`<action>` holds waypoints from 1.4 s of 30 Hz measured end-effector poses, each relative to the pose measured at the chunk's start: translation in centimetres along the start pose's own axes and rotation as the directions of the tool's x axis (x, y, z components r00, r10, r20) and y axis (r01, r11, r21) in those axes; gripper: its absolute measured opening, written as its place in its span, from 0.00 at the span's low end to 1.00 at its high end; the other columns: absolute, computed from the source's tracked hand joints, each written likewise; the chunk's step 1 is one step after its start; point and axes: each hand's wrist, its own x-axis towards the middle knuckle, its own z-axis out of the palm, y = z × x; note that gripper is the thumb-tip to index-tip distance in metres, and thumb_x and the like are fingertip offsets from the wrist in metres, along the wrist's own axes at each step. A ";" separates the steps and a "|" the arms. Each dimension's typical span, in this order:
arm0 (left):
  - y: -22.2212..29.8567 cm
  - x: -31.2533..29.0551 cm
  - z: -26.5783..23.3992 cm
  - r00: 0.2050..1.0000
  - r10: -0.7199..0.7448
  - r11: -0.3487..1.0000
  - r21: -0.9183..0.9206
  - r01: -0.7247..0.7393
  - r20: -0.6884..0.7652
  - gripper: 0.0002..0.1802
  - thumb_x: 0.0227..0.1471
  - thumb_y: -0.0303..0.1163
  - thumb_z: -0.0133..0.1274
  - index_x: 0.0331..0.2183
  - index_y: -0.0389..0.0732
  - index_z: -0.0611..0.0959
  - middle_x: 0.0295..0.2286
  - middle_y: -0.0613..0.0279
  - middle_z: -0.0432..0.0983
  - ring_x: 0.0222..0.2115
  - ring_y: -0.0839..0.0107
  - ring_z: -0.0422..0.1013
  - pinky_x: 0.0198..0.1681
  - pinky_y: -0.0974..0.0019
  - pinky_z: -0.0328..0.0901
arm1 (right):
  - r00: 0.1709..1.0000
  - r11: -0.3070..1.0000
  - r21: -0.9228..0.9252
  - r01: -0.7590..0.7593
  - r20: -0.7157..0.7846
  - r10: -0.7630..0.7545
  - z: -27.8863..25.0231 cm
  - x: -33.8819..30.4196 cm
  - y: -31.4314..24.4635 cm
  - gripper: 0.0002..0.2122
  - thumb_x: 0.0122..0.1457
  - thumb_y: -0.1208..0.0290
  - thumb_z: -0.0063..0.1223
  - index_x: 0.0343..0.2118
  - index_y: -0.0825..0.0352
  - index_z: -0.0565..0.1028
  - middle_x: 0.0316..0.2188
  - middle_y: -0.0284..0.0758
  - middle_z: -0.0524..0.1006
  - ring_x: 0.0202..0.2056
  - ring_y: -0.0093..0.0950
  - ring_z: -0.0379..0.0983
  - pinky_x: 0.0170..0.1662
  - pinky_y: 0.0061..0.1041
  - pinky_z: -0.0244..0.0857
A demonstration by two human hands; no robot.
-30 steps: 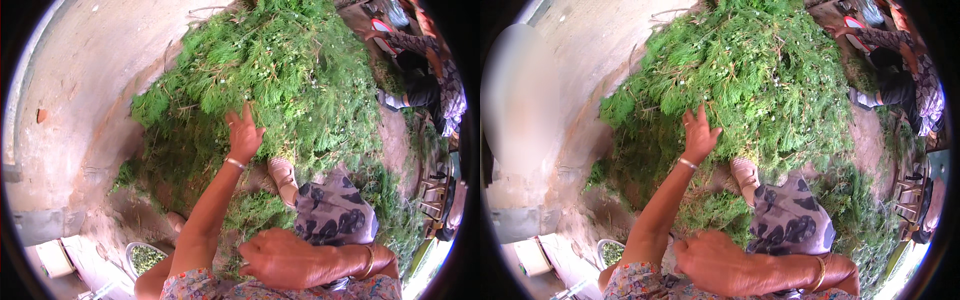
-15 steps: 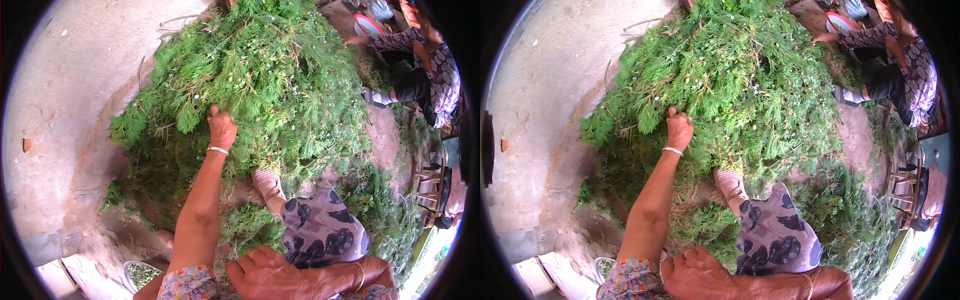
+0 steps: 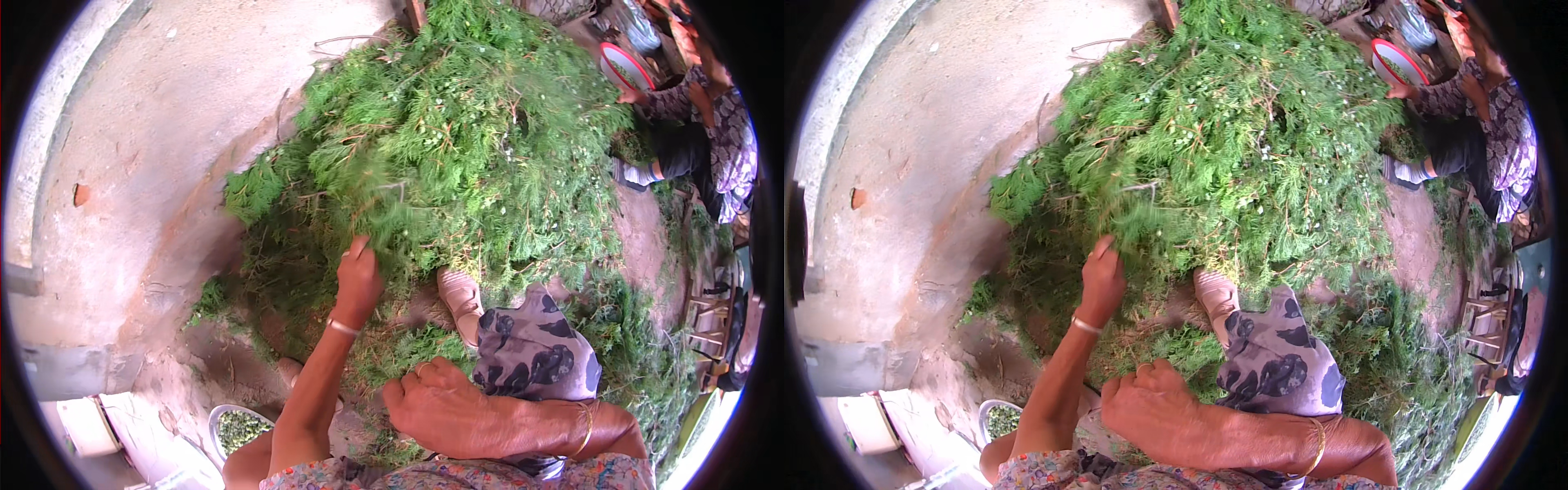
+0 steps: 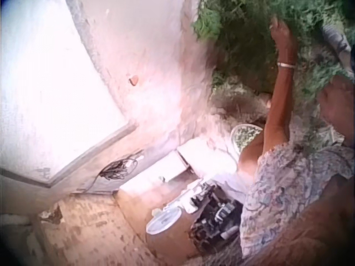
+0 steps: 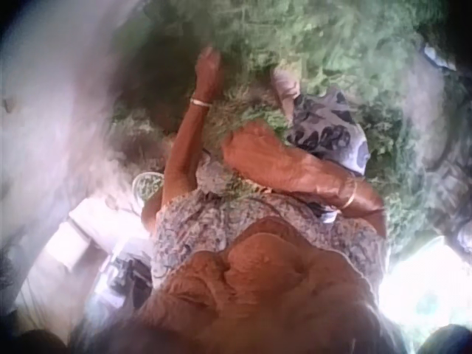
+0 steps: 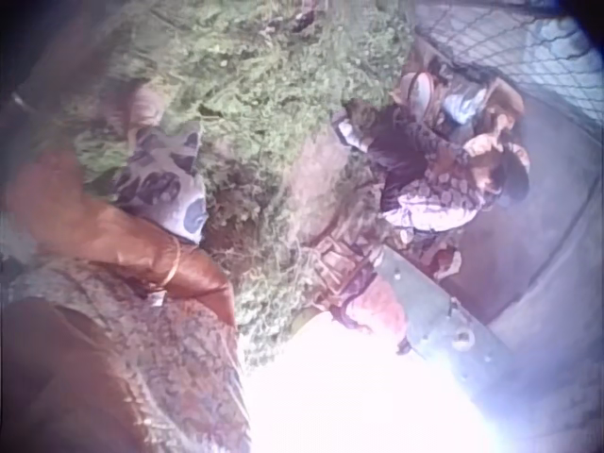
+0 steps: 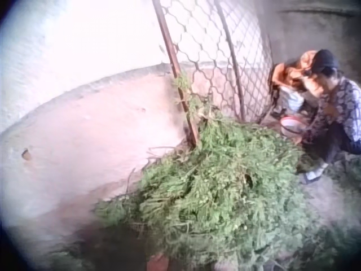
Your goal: The person picks up branches from a pile by hand, plucks small green berries from them, and drops the berries into a metal bowl.
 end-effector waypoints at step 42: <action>5.4 -10.1 -28.6 0.467 -0.562 0.823 -0.406 0.397 -0.683 0.17 0.46 0.23 0.54 0.42 0.38 0.77 0.38 0.57 0.74 0.34 0.68 0.72 0.42 0.71 0.65 | 0.886 0.835 0.361 -0.415 -0.051 0.462 0.4 10.8 0.6 0.15 0.47 0.61 0.61 0.23 0.72 0.74 0.24 0.51 0.75 0.33 0.46 0.74 0.34 0.36 0.68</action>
